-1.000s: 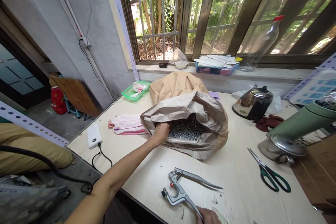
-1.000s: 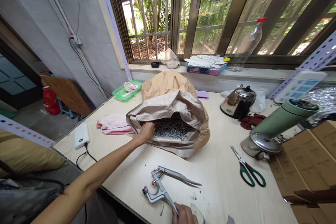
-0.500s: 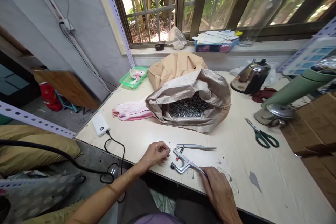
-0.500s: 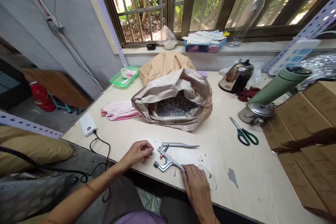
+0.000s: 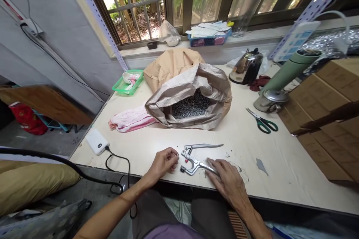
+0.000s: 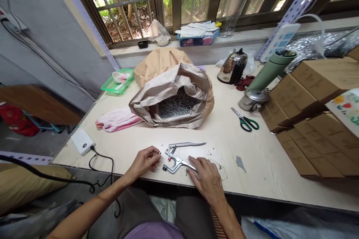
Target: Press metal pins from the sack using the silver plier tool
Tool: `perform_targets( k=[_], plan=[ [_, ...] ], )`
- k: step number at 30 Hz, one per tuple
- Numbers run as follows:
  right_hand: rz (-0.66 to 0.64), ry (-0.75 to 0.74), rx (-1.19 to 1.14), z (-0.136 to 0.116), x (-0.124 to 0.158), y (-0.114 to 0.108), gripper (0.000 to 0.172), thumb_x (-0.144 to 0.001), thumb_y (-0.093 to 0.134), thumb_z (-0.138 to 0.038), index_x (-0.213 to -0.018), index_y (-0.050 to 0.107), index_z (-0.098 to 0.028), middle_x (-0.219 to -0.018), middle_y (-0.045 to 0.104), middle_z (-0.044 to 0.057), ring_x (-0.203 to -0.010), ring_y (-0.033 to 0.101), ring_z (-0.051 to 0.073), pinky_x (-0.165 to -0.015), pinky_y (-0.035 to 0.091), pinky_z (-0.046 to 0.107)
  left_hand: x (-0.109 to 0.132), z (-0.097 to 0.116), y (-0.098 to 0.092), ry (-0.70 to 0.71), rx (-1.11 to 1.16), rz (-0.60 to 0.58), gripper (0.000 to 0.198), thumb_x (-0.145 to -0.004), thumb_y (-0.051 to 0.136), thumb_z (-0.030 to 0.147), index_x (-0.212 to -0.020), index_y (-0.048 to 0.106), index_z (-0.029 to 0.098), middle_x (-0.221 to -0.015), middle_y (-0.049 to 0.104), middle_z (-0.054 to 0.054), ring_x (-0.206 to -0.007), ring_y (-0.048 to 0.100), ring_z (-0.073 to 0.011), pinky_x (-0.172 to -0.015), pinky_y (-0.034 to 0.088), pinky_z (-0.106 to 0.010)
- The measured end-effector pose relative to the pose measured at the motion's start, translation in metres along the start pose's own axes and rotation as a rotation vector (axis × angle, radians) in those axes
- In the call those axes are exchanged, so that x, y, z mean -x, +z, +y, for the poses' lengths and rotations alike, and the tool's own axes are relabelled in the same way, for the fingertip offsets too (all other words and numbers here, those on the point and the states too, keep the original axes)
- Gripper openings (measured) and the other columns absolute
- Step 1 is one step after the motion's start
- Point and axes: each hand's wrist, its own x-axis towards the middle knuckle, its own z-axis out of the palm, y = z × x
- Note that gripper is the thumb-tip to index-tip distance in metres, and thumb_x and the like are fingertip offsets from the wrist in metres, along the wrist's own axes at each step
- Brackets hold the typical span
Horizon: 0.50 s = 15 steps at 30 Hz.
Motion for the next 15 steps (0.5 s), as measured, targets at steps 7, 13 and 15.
perform_targets(
  k=[7,13,15],
  plan=[
    [0.016,0.021,-0.086,-0.027,-0.022,-0.001,0.029,-0.091,0.042,-0.022,-0.116,0.057,-0.018,-0.088,0.062,0.006,-0.080,0.053,0.017,-0.074,0.039,0.031,0.003,0.014,0.008,0.066,-0.056,0.058,0.018,-0.065,0.063,0.031,-0.072,0.060,0.014,-0.055,0.052,0.004,-0.047,0.052,-0.0085,-0.049,0.042,-0.020],
    [0.003,0.049,-0.027,-0.021,-0.022,0.004,0.027,-0.091,0.042,-0.026,-0.112,0.058,-0.016,-0.087,0.062,0.008,-0.080,0.051,0.019,-0.069,0.037,0.032,0.003,0.010,0.013,-0.006,0.101,0.051,0.029,-0.062,0.069,0.034,-0.078,0.058,0.013,-0.057,0.056,0.002,-0.045,0.051,-0.0082,-0.047,0.042,-0.020],
    [-0.015,0.071,0.021,-0.016,-0.016,0.005,0.027,-0.091,0.042,-0.028,-0.110,0.057,-0.016,-0.087,0.061,0.009,-0.079,0.050,0.020,-0.067,0.036,0.032,0.003,0.007,0.013,-0.051,0.115,0.035,0.031,-0.064,0.069,0.038,-0.075,0.058,0.012,-0.059,0.059,-0.001,-0.047,0.053,-0.0094,-0.050,0.044,-0.021]
  ],
)
